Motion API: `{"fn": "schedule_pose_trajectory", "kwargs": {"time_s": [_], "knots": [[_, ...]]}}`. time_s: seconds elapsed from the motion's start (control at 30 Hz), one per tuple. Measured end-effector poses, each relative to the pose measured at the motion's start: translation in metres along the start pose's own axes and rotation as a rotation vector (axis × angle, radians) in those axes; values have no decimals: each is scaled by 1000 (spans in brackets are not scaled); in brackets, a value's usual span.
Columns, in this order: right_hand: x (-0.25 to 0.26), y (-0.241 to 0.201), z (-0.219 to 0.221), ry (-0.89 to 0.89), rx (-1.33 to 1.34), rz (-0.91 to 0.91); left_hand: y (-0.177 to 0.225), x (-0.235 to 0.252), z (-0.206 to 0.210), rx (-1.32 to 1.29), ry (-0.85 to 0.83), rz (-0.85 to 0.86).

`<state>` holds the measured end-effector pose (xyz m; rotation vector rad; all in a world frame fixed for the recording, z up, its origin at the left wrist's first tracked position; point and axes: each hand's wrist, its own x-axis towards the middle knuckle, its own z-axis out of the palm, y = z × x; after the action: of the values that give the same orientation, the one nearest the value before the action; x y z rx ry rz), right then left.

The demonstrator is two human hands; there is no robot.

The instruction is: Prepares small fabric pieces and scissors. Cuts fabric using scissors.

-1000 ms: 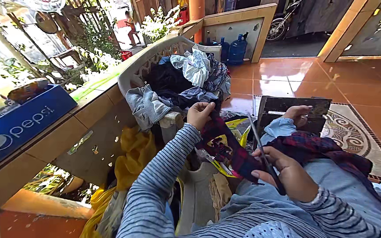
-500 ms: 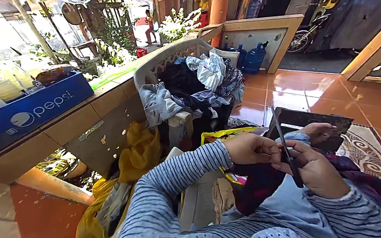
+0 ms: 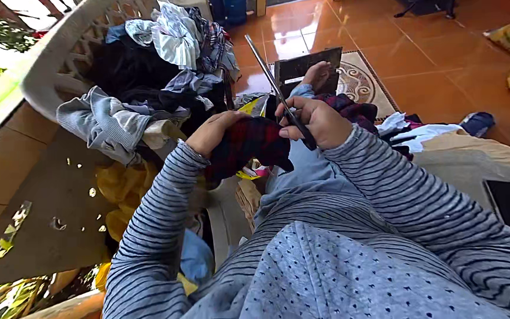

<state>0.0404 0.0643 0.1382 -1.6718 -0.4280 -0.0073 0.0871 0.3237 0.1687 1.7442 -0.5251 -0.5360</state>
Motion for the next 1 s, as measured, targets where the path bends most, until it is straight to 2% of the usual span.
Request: {"fn": "schedule_pose_trajectory", "kwargs": {"time_s": [0.07,0.13,0.2,0.27,0.37,0.47,0.53,0.63,0.7,0.9,1.0], "knots": [[2,0,4,35,26,3,-2,-1,-5,57,-121,-28],[5,0,8,32,33,9,-6,2,-9,6,-155,18],[7,-1,13,24,23,14,-8,2,-6,-81,-110,85],[9,-2,19,42,18,23,-7,2,4,-175,-25,80],[16,-8,24,108,9,33,-5,4,17,-178,82,78],[27,-8,26,167,66,27,-7,2,9,-89,-69,91],[34,-8,29,180,134,38,-10,3,7,-48,-112,93],[43,-7,32,204,232,58,-15,5,12,-95,-14,206],[49,-6,32,219,273,72,-13,5,16,-156,21,211],[59,-4,35,245,319,136,-10,2,11,-67,-219,57],[64,-3,39,253,350,171,-16,2,8,-86,-316,82]]}}
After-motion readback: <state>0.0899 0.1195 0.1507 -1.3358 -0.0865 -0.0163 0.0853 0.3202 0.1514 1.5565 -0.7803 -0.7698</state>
